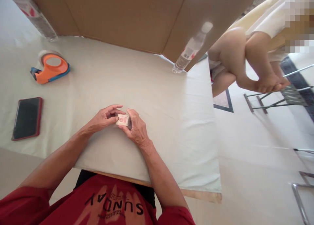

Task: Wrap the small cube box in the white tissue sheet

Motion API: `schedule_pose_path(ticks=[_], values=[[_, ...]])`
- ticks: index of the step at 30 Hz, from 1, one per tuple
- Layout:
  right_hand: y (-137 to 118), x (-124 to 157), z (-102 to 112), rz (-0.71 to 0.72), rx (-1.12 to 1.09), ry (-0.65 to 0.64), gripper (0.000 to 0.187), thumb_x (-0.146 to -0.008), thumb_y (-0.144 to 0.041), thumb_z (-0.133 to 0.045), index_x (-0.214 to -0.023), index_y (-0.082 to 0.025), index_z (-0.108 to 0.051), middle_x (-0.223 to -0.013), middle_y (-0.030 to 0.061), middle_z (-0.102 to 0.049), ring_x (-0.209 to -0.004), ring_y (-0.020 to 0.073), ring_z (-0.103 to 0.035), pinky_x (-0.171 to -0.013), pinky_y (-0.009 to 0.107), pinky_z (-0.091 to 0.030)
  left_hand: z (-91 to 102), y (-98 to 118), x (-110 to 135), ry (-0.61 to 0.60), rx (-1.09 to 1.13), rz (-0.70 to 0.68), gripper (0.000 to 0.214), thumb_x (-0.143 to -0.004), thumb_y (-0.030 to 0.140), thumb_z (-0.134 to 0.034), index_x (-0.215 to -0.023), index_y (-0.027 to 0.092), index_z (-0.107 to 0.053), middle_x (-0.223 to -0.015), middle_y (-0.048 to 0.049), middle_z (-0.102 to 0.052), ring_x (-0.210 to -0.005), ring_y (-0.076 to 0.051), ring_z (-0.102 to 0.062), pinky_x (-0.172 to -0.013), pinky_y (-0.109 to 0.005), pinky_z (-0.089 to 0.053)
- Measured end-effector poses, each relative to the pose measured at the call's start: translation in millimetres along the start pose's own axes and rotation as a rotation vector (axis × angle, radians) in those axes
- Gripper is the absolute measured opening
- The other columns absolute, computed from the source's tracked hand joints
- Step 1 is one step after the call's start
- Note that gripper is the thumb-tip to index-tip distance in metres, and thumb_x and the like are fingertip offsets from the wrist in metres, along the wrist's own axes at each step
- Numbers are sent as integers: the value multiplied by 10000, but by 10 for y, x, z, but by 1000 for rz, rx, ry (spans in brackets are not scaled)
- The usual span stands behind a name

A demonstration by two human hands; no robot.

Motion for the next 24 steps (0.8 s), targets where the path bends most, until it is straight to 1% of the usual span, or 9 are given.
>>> schedule_pose_path(ticks=[2,4,6,10,12,15,18,21,24], values=[[5,-4,-14,12,22,-45,516,-955,-480,-566,-1402,-226,-515,-1366,171,-595,-1232,287,-605,-985,450,-546,-5,8,0,0,0,4,642,-747,268,-671,-1367,157,-544,-1226,-137,-716,-969,-206,-670,-795,-299,-511],[9,-13,-28,32,27,-79,403,-980,-431,-541,-1330,-241,-600,-1329,157,-616,-1159,271,-636,-976,440,-542,-7,7,-3,2,-1,4,636,-755,273,-664,-1367,152,-542,-1212,-133,-719,-965,-203,-670,-810,-303,-507],[15,-22,-35,41,19,-75,343,-988,-416,-535,-1263,-247,-652,-1298,147,-630,-1118,257,-647,-954,425,-546,-6,-2,-7,7,5,1,631,-758,272,-661,-1365,148,-541,-1206,-133,-720,-976,-204,-669,-819,-305,-503],[29,-19,-60,22,4,-76,305,-983,-435,-544,-1200,-255,-660,-1272,138,-643,-1082,248,-659,-928,421,-553,-5,-13,-10,8,12,-1,626,-752,274,-663,-1356,158,-547,-1198,-126,-720,-995,-210,-670,-831,-309,-506],[32,-9,-60,19,-7,-53,305,-965,-450,-567,-1189,-252,-628,-1296,144,-627,-1128,260,-650,-944,439,-550,-7,-7,-5,0,8,-4,621,-752,266,-658,-1355,163,-548,-1217,-128,-713,-997,-208,-666,-828,-307,-508],[35,10,-20,37,-44,50,463,-920,-511,-603,-1277,-227,-523,-1406,191,-536,-1297,304,-558,-995,500,-529,-8,12,7,-7,-4,-23,617,-759,251,-647,-1360,159,-545,-1247,-141,-698,-982,-199,-658,-792,-291,-507],[71,18,27,-15,-67,120,591,-918,-545,-572,-1388,-222,-420,-1474,210,-464,-1381,324,-474,-997,538,-521,3,22,16,8,-42,-49,617,-762,251,-650,-1365,167,-549,-1259,-136,-687,-977,-195,-648,-784,-287,-508],[90,9,34,-43,-83,68,686,-901,-560,-589,-1459,-230,-364,-1489,199,-460,-1407,336,-441,-1016,549,-506,21,10,15,35,-90,-51,640,-765,264,-655,-1388,170,-540,-1177,-118,-703,-961,-197,-644,-791,-297,-507],[69,0,28,5,-81,1,766,-870,-538,-649,-1498,-229,-339,-1473,191,-486,-1384,341,-463,-1062,558,-468,27,-3,8,36,-93,-60,667,-764,270,-660,-1406,159,-518,-1201,-129,-690,-973,-199,-635,-819,-310,-502]])
Point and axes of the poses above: each hand's wrist, its own x-axis away from the middle knuckle, its own z-axis out of the back of the hand, y = z × x, the point moved 4 cm from there along -x, towards the middle knuckle
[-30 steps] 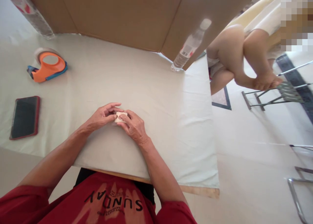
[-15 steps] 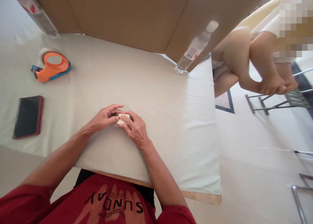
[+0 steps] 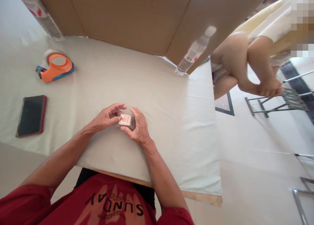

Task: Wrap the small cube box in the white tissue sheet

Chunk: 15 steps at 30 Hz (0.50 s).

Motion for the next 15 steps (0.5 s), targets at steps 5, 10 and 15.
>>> schedule_pose_path(ticks=[5,10,15], values=[[-45,-14,-18,52,59,-26,555,-900,-387,-630,-1414,-251,-472,-1324,149,-607,-1248,323,-565,-1055,552,-446,-19,-1,-13,-31,30,-24,691,-781,275,-639,-1437,145,-467,-1206,-132,-692,-942,-184,-621,-809,-305,-485],[-68,-35,-49,48,75,-37,426,-883,-369,-639,-1286,-250,-566,-1192,136,-648,-1123,308,-613,-981,531,-484,-21,1,-21,-10,35,-40,629,-771,272,-651,-1380,168,-534,-1227,-119,-673,-931,-169,-620,-808,-294,-497],[-64,-19,57,39,60,74,584,-854,-423,-642,-1387,-256,-471,-1379,162,-541,-1298,339,-525,-1071,580,-437,36,3,-12,29,16,10,641,-760,283,-670,-1379,159,-554,-1133,-109,-699,-1005,-210,-648,-872,-329,-515]])
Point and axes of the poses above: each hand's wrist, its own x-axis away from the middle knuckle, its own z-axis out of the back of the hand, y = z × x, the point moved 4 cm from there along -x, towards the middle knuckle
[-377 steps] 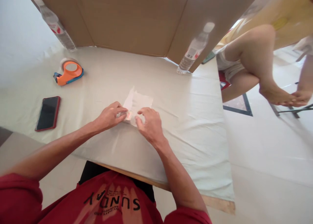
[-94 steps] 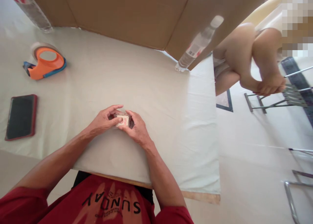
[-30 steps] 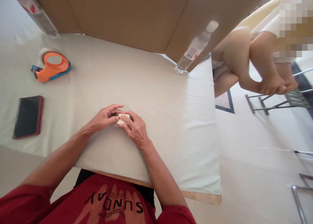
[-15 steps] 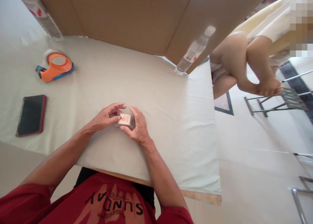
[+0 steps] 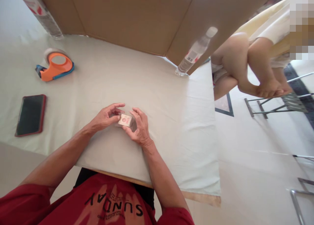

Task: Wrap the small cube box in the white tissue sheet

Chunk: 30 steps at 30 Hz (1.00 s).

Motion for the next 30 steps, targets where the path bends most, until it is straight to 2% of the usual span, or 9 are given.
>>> schedule_pose_path(ticks=[4,8,10,15,18,21,23,26,30], values=[[68,12,96,-76,-80,109,475,-903,-434,-576,-1333,-244,-508,-1401,159,-530,-1329,321,-505,-1032,545,-474,126,64,-1,133,29,-75,554,-728,295,-679,-1262,151,-633,-1277,-127,-672,-1191,-263,-611,-1043,-383,-463],[159,11,120,-191,-104,181,303,-934,-400,-532,-1181,-233,-588,-1246,138,-623,-1180,282,-596,-886,458,-540,198,61,3,234,40,-12,522,-732,316,-662,-1221,134,-650,-1241,-133,-702,-1101,-250,-639,-1024,-397,-476],[162,2,128,-203,-107,208,220,-933,-367,-550,-1093,-235,-624,-1149,118,-653,-1102,262,-623,-889,453,-538,196,51,7,237,33,24,505,-744,318,-650,-1215,135,-653,-1221,-128,-711,-1062,-244,-645,-1000,-402,-491],[20,-57,139,-153,-73,126,118,-929,-313,-601,-974,-254,-693,-1097,90,-675,-1061,247,-635,-966,465,-512,133,37,17,109,-107,5,510,-759,338,-655,-1240,168,-658,-1317,-125,-657,-1226,-296,-585,-1089,-447,-439],[-72,-113,142,-109,-20,54,126,-931,-303,-617,-998,-260,-715,-1163,92,-678,-1106,253,-621,-963,454,-506,56,46,38,-25,-247,-88,726,-745,420,-708,-1405,167,-543,-1419,-163,-570,-1338,-334,-502,-1150,-487,-377],[-130,-190,118,-40,117,-20,157,-918,-318,-656,-1042,-247,-720,-1229,104,-669,-1132,263,-610,-948,442,-489,-33,46,59,-117,-392,-154,918,-711,464,-756,-1500,139,-417,-1442,-201,-526,-1343,-363,-478,-1140,-519,-376],[-167,-246,85,30,236,-68,143,-922,-302,-657,-1031,-234,-720,-1230,107,-677,-1107,261,-616,-915,425,-471,-81,33,58,-124,-483,-180,910,-728,424,-738,-1512,124,-386,-1395,-202,-552,-1286,-363,-513,-1107,-525,-400],[-209,-320,27,112,353,-122,143,-956,-215,-580,-888,-226,-706,-1183,87,-709,-1056,239,-625,-889,401,-436,-135,1,42,-102,-555,-229,825,-766,326,-670,-1512,141,-371,-1302,-169,-609,-1196,-337,-559,-1055,-501,-434],[-172,-406,0,81,326,-119,214,-986,-188,-478,-858,-215,-648,-1126,89,-726,-1043,222,-636,-905,385,-419,-164,-21,37,-84,-541,-313,848,-753,248,-643,-1533,164,-323,-1282,-151,-608,-1173,-318,-561,-1041,-470,-444]])
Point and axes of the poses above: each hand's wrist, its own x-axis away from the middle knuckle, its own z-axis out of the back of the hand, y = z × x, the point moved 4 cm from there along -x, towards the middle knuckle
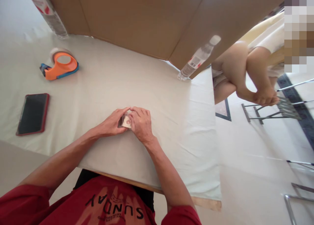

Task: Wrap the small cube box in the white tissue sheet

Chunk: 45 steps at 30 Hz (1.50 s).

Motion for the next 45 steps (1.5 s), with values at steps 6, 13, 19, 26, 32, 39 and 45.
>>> schedule_pose_path(ticks=[6,13,19,26,32,39,45], values=[[178,-223,76,-138,-162,20,158,-985,-244,-449,-934,-210,-594,-1160,116,-703,-1138,236,-622,-941,389,-427,36,-25,16,-8,250,47,1081,-709,362,-762,-1598,182,-175,-1517,-207,-386,-1299,-352,-475,-1100,-517,-397],[349,-656,173,-194,-303,37,141,-940,-257,-485,-846,-221,-583,-1123,102,-695,-1068,219,-628,-949,386,-454,60,-49,-12,-31,925,190,948,-793,448,-733,-1568,166,-266,-1164,-141,-661,-1019,-258,-656,-874,-364,-507],[442,-599,300,-339,-373,221,214,-952,-313,-453,-870,-205,-619,-974,71,-688,-933,194,-643,-893,357,-487,10,-91,-37,87,999,429,324,-738,404,-734,-921,138,-712,-803,-28,-699,-712,-141,-614,-691,-254,-461],[-81,115,148,-379,-135,26,486,-819,-550,-660,-1135,-182,-622,-1083,129,-695,-831,226,-643,-805,384,-529,32,-101,-46,232,1034,538,246,-674,382,-741,-727,160,-650,-604,50,-574,-538,-80,-463,-554,-218,-363],[99,270,-13,-613,-205,46,265,-883,-396,-521,-943,-196,-685,-875,73,-734,-756,208,-652,-762,350,-511,22,-148,-56,225,1091,544,316,-658,429,-762,-744,158,-624,-663,24,-605,-600,-108,-538,-627,-244,-437],[336,383,-105,-837,-838,166,249,-804,-445,-644,-785,-201,-693,-765,26,-734,-745,190,-674,-737,319,-539,248,-158,-7,536,591,397,375,-724,429,-713,-978,185,-582,-815,8,-595,-737,-134,-554,-709,-264,-450],[267,361,-172,-793,-1008,40,312,-832,-505,-659,-897,-212,-742,-893,46,-773,-860,221,-715,-841,374,-566,269,42,20,283,156,303,344,-667,468,-760,-786,212,-564,-675,41,-508,-616,-130,-462,-608,-266,-379]])
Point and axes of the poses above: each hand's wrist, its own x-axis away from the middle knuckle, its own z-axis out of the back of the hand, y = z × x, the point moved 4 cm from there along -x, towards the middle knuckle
